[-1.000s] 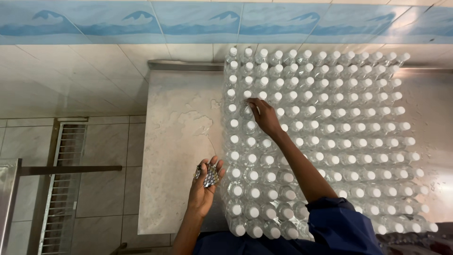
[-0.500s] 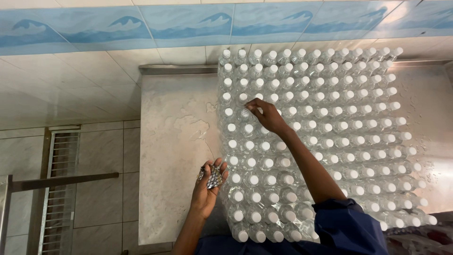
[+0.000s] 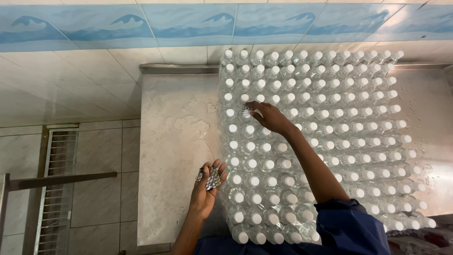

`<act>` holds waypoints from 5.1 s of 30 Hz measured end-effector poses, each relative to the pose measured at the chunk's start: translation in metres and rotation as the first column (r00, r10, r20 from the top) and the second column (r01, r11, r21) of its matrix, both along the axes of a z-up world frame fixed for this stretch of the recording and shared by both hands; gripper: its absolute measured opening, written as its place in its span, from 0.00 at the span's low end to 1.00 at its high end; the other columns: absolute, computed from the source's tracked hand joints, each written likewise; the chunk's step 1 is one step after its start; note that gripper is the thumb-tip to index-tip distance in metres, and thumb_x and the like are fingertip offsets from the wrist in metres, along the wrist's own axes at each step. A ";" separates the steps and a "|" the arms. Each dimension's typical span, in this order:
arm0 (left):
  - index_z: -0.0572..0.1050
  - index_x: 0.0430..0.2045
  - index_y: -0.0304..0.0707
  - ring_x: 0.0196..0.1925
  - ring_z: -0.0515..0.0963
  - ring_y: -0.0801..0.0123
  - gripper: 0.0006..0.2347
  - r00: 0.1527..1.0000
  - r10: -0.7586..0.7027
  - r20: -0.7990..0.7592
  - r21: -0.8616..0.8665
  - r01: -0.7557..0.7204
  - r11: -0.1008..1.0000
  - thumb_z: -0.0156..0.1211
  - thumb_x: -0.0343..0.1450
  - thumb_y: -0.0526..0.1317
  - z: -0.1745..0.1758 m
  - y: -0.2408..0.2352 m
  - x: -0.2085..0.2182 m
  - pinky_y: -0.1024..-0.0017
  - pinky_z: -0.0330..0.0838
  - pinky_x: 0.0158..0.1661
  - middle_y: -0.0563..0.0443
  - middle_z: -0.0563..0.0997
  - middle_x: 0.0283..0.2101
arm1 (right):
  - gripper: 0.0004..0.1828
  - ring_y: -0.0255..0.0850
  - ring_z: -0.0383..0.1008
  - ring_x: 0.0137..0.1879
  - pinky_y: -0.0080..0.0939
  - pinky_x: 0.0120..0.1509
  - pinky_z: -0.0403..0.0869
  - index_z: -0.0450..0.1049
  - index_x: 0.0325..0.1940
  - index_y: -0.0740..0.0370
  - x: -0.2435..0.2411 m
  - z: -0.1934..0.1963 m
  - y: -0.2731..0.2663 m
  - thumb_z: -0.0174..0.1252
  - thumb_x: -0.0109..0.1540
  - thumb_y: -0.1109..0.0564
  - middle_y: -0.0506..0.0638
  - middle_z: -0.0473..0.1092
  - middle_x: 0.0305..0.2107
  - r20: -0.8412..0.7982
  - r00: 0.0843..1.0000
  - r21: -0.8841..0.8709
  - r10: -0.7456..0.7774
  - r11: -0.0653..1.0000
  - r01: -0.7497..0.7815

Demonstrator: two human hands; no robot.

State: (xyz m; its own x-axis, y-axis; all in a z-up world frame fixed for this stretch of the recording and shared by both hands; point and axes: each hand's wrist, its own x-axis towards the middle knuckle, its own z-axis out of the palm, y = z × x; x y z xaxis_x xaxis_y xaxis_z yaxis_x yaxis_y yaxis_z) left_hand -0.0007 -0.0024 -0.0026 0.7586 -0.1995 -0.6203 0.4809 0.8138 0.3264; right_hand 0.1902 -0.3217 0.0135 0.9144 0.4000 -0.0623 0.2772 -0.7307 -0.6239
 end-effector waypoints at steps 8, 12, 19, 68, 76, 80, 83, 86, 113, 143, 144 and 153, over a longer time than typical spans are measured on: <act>0.74 0.55 0.34 0.69 0.79 0.44 0.17 1.000 0.005 -0.001 0.000 -0.005 1.000 0.63 0.73 0.41 0.006 0.002 0.001 0.51 0.77 0.65 0.34 0.79 0.68 | 0.19 0.50 0.85 0.51 0.51 0.49 0.81 0.74 0.70 0.60 -0.003 -0.002 0.002 0.57 0.74 0.58 0.53 0.81 0.56 0.152 0.988 0.091 -0.033 0.996 0.019; 0.74 0.56 0.32 0.69 0.79 0.42 0.18 1.000 0.015 -0.017 0.017 -0.014 1.000 0.63 0.73 0.41 0.008 0.003 0.001 0.48 0.76 0.67 0.32 0.78 0.67 | 0.20 0.50 0.81 0.61 0.52 0.60 0.79 0.75 0.68 0.58 -0.012 0.014 0.003 0.59 0.72 0.51 0.50 0.77 0.63 0.021 0.999 0.098 -0.048 0.994 0.045; 0.74 0.56 0.34 0.69 0.79 0.43 0.18 1.000 0.005 -0.021 -0.001 -0.005 1.000 0.63 0.73 0.41 0.004 0.002 0.001 0.49 0.76 0.67 0.33 0.78 0.68 | 0.22 0.52 0.81 0.62 0.53 0.61 0.80 0.76 0.65 0.58 -0.012 0.002 0.004 0.64 0.70 0.48 0.52 0.78 0.60 0.078 0.997 0.123 -0.017 0.992 0.007; 0.77 0.55 0.32 0.63 0.83 0.43 0.14 0.972 -0.151 0.182 -0.046 0.161 0.986 0.65 0.77 0.39 0.027 -0.072 -0.071 0.36 0.74 0.70 0.36 0.84 0.54 | 0.11 0.40 0.85 0.37 0.45 0.53 0.81 0.89 0.45 0.59 -0.253 0.095 0.078 0.79 0.59 0.58 0.51 0.81 0.28 -0.306 0.859 0.511 -0.409 0.691 0.511; 0.75 0.56 0.30 0.67 0.79 0.36 0.14 0.983 -0.044 0.180 -0.074 0.058 0.996 0.64 0.78 0.37 0.023 -0.099 -0.124 0.33 0.71 0.71 0.29 0.81 0.62 | 0.17 0.36 0.86 0.42 0.40 0.54 0.81 0.89 0.53 0.54 -0.294 0.085 0.043 0.78 0.60 0.57 0.49 0.86 0.32 -0.338 0.865 0.490 -0.370 0.716 0.498; 0.77 0.55 0.35 0.67 0.80 0.37 0.12 0.984 0.024 0.175 -0.067 -0.012 0.998 0.62 0.78 0.36 0.024 -0.106 -0.146 0.36 0.71 0.71 0.29 0.82 0.63 | 0.18 0.40 0.88 0.46 0.43 0.58 0.81 0.86 0.60 0.54 -0.304 0.095 0.032 0.72 0.65 0.59 0.51 0.87 0.36 -0.278 0.897 0.499 -0.343 0.746 0.440; 0.78 0.53 0.38 0.67 0.80 0.41 0.10 0.983 0.090 0.161 -0.067 -0.080 0.995 0.62 0.78 0.37 0.032 -0.100 -0.161 0.40 0.75 0.68 0.33 0.81 0.66 | 0.19 0.43 0.87 0.45 0.45 0.56 0.80 0.82 0.65 0.54 -0.296 0.086 0.020 0.67 0.69 0.59 0.54 0.86 0.36 -0.234 0.904 0.487 -0.358 0.761 0.428; 0.79 0.52 0.39 0.68 0.80 0.41 0.10 0.979 0.144 0.147 -0.048 -0.139 0.989 0.62 0.78 0.38 0.033 -0.084 -0.172 0.42 0.75 0.68 0.35 0.82 0.66 | 0.19 0.45 0.86 0.47 0.46 0.56 0.80 0.80 0.68 0.52 -0.269 0.082 0.012 0.62 0.72 0.59 0.55 0.85 0.37 -0.122 0.920 0.468 -0.371 0.797 0.383; 0.72 0.56 0.34 0.72 0.77 0.42 0.17 0.977 0.211 0.037 0.091 -0.214 0.973 0.61 0.74 0.41 0.040 0.000 -0.117 0.54 0.74 0.68 0.31 0.77 0.70 | 0.17 0.57 0.76 0.67 0.57 0.67 0.77 0.75 0.67 0.60 -0.072 -0.019 -0.003 0.55 0.75 0.55 0.59 0.75 0.61 0.273 0.959 0.119 0.073 0.987 -0.109; 0.76 0.55 0.44 0.71 0.78 0.42 0.12 0.972 0.142 0.190 -0.040 -0.136 0.990 0.61 0.78 0.44 0.025 -0.027 -0.093 0.48 0.76 0.67 0.39 0.77 0.71 | 0.10 0.54 0.81 0.44 0.54 0.55 0.79 0.83 0.51 0.55 -0.167 0.081 0.070 0.70 0.66 0.55 0.55 0.79 0.36 -0.007 1.000 0.289 -0.009 0.957 0.011; 0.77 0.55 0.44 0.70 0.78 0.42 0.13 0.968 0.130 0.214 -0.064 -0.119 0.991 0.62 0.78 0.44 0.030 -0.033 -0.090 0.48 0.77 0.66 0.39 0.77 0.72 | 0.08 0.51 0.80 0.41 0.52 0.54 0.79 0.85 0.47 0.56 -0.186 0.093 0.081 0.71 0.65 0.55 0.55 0.79 0.34 -0.109 0.991 0.402 0.072 0.915 -0.022; 0.76 0.58 0.33 0.54 0.83 0.63 0.15 0.980 0.061 0.189 -0.033 -0.056 0.998 0.64 0.79 0.40 0.027 -0.057 -0.095 0.39 0.79 0.66 0.46 0.83 0.49 | 0.16 0.38 0.76 0.41 0.40 0.53 0.76 0.84 0.44 0.53 -0.235 0.085 0.096 0.82 0.57 0.50 0.45 0.72 0.33 -0.226 0.968 0.416 -0.112 0.887 0.200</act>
State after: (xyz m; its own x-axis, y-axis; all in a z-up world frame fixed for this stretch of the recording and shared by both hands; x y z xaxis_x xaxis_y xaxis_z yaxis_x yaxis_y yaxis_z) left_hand -0.0953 -0.0592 0.0243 0.8728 -0.1663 -0.4589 0.3636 0.8487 0.3840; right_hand -0.0453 -0.2256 0.0982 0.9553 0.2800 -0.0948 0.0264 -0.4002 -0.9160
